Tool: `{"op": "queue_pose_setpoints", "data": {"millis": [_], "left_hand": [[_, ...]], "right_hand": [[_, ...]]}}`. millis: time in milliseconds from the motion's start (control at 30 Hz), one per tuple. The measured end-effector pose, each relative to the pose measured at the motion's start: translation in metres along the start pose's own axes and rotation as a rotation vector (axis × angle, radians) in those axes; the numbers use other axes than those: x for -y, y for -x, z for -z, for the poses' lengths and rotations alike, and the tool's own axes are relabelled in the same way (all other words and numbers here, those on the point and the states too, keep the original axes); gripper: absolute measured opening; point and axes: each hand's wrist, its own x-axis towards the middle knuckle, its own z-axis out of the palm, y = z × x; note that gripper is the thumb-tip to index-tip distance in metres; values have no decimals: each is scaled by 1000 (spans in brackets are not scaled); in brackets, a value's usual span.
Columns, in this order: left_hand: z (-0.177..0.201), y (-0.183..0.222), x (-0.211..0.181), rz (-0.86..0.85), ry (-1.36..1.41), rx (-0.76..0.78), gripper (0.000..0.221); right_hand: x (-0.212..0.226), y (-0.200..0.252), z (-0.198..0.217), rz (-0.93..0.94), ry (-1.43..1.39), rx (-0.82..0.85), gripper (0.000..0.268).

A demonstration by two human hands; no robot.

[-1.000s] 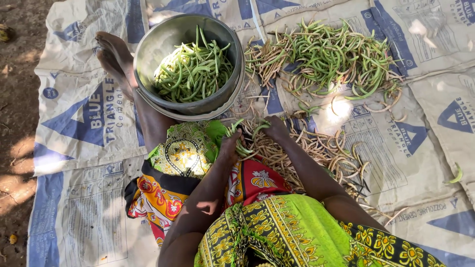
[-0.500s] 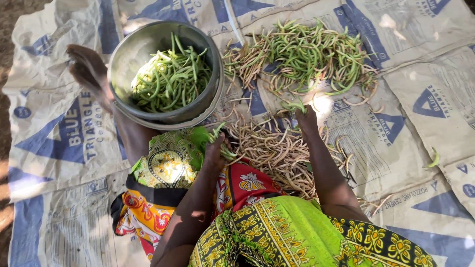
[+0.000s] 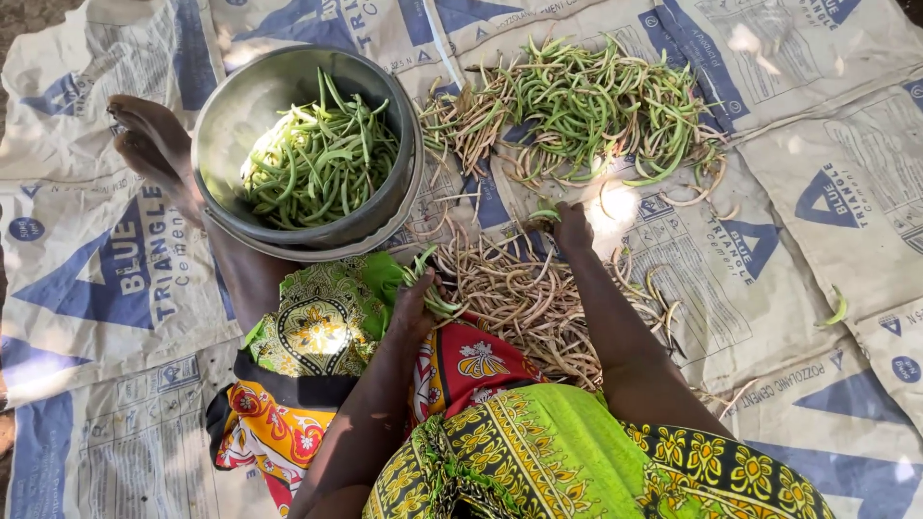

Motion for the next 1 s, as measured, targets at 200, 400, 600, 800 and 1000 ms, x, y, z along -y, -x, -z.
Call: {"op": "queue_pose_setpoints", "data": {"millis": [200,400,600,800,1000], "left_hand": [[-6,3,-7,8,-60,38,31],[2,-1,3,-26,-34,79,29],[-3,-5,27,-39,89,144,21],[-1,-1,49,-51,25,185,54],[-37,26,14,9,84,-36,75]], "right_hand": [[-12,26,-4,5,122,-113,28],[-25,43,24,-130,-239,-77,31],[100,164,100,2,-770,-34,39],[132,196,32,147,-925,273,36],[178,223,27,172,-889,390,33]]}}
